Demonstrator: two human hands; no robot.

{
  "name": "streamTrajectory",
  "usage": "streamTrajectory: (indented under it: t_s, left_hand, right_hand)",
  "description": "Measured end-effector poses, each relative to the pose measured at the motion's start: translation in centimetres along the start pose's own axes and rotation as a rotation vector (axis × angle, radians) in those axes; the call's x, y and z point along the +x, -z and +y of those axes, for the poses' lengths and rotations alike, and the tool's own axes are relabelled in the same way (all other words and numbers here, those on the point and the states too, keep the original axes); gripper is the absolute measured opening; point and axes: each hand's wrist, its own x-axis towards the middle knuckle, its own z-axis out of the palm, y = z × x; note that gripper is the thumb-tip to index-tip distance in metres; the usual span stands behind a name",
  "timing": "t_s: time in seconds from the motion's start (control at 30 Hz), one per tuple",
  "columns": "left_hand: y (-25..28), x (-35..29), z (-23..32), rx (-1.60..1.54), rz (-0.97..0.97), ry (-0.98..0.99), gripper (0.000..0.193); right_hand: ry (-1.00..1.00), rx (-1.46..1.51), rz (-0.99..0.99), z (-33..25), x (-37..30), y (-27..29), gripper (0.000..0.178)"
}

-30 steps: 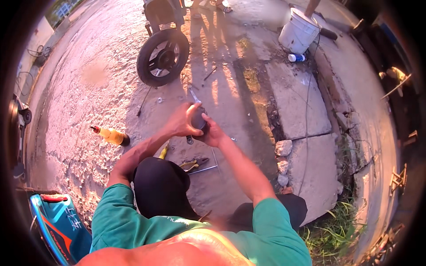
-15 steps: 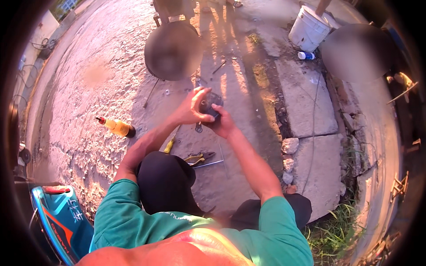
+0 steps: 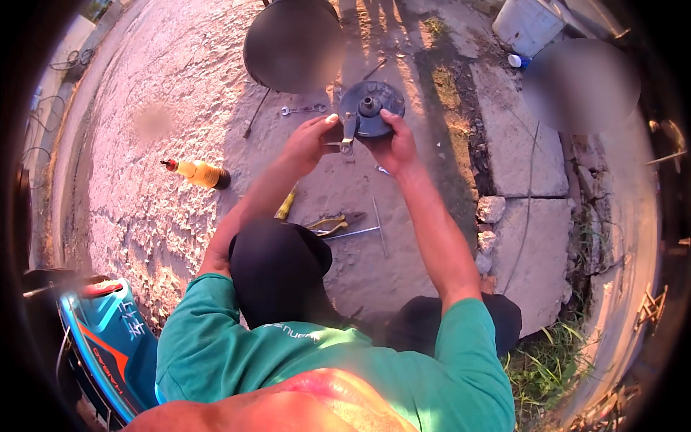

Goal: The person cleans and assembles parts of a wheel brake assembly, using pliers and a screwdriver to adjust components and then placing the assembly back onto the wheel.

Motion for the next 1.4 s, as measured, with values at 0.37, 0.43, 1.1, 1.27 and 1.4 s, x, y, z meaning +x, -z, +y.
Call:
streamTrajectory:
  t_s: [0.37,0.43,1.1,1.27,1.4]
  left_hand:
    - [-0.7,-0.4,0.2,-0.078,0.002,0.063,0.029]
    - [-0.9,-0.4,0.0,-0.090,0.001,0.086,0.030]
    - [-1.0,-0.3,-0.8,-0.092,-0.142,0.158,0.040]
    - [-1.1,0.0,-1.2,-0.023,-0.149,0.139,0.039]
    - [-0.9,0.3,-1.5,-0.047,-0.152,0.144,0.037]
  right_hand:
    - [0.022,-0.041,0.019,0.4,0.1,0.3,0.055]
    - [0.021,-0.057,0.018,0.5,0.1,0.4,0.055]
    - [0.027,-0.071,0.030,1.1,0.0,1.6,0.049]
    - [0.014,-0.087,0.029,0.9,-0.1,1.5,0.050]
    - [0.017,-0.101,0.018,0.9,0.0,1.7,0.048]
